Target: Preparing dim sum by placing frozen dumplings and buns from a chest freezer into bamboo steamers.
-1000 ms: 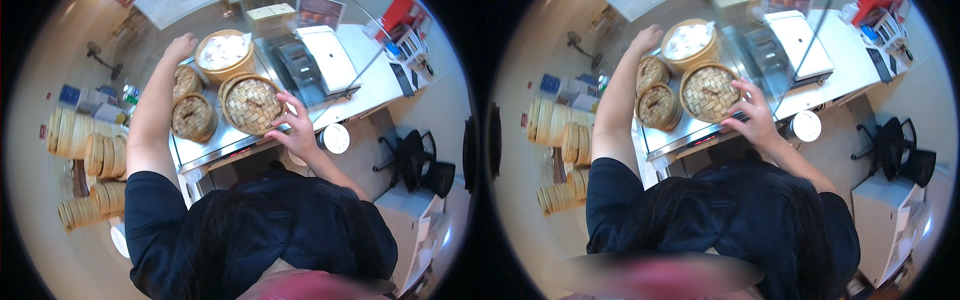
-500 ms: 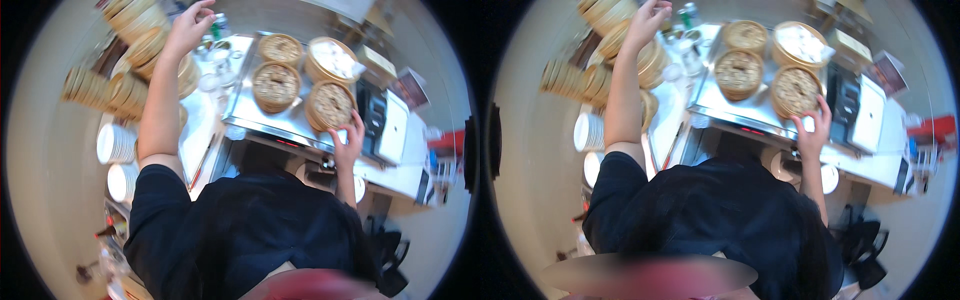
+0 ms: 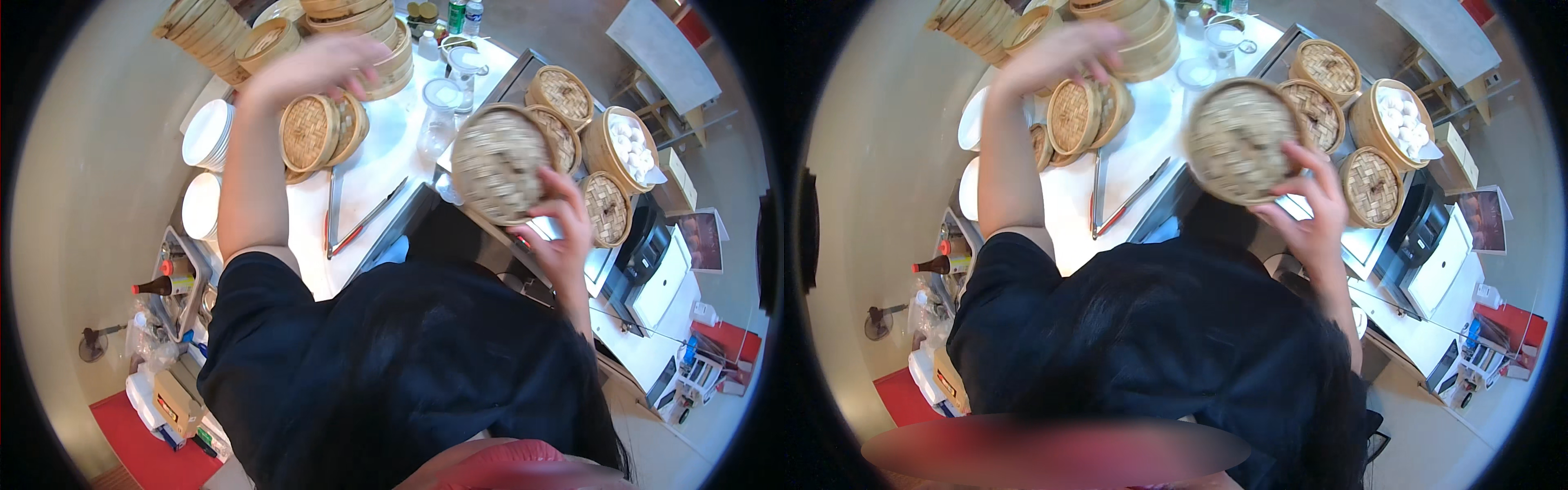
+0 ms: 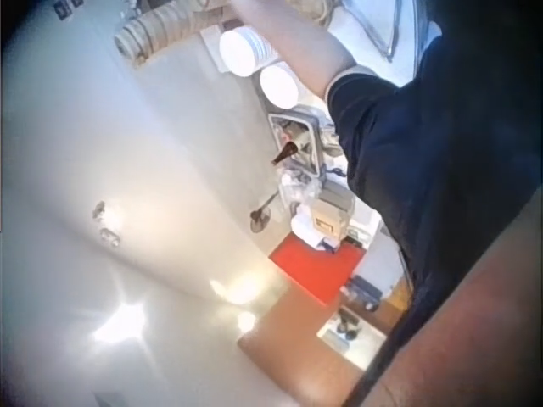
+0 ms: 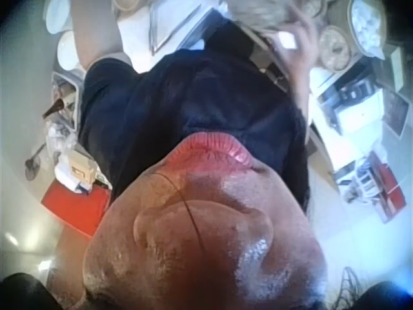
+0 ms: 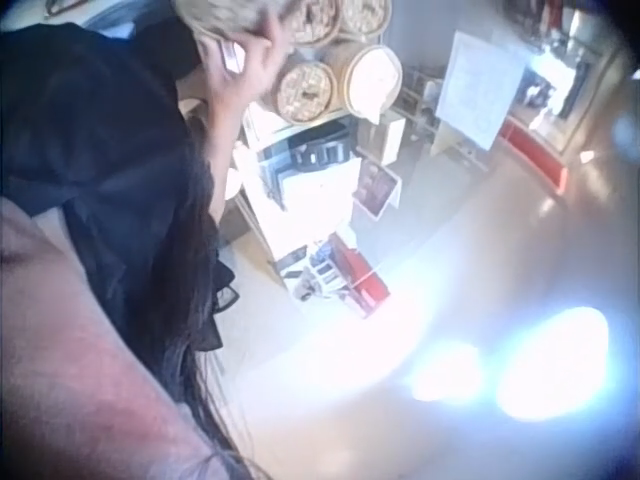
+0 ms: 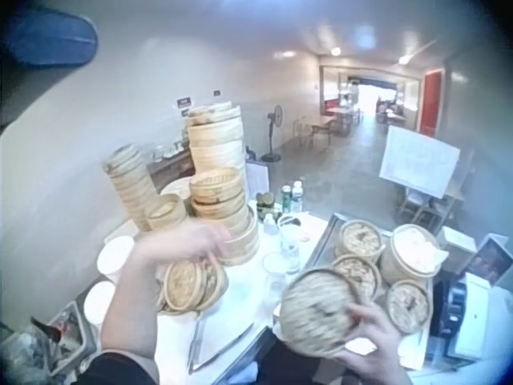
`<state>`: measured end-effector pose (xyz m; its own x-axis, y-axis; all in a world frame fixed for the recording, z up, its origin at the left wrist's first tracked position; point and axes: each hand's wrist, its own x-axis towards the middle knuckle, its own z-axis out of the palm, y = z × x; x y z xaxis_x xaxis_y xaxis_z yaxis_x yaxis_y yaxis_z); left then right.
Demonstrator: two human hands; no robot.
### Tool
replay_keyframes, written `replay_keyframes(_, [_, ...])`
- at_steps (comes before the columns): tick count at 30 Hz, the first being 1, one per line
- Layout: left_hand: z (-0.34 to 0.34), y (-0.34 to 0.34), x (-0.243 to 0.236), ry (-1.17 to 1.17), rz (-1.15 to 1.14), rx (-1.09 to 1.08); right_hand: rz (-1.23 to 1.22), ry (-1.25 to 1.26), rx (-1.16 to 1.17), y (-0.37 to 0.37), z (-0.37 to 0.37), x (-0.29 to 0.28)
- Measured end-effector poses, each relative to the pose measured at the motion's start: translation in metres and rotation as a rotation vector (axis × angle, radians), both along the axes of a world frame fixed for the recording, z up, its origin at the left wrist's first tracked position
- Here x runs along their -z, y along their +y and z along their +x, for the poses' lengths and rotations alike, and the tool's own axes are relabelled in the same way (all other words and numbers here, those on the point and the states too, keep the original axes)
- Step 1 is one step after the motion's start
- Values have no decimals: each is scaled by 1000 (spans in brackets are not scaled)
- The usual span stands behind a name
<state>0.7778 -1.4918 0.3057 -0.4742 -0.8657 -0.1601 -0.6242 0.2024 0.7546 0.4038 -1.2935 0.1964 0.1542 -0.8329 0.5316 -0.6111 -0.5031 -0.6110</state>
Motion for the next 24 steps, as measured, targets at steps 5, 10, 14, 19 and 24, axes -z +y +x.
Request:
replay_keyframes(5, [-23,24,94,-213,535,293,86,170,-336,-38,71,14])
replay_keyframes(10, [55,13,234,219,1017,-145,214,215,-237,-49,102,19])
replay_keyframes(14, [58,35,298,464,1104,-577,227,83,-312,-51,107,17])
replay_keyframes(19, [47,43,259,-135,771,-530,244,107,-389,-57,120,27])
replay_keyframes(24, [62,43,214,-406,-481,-458,201,227,-495,-80,153,35])
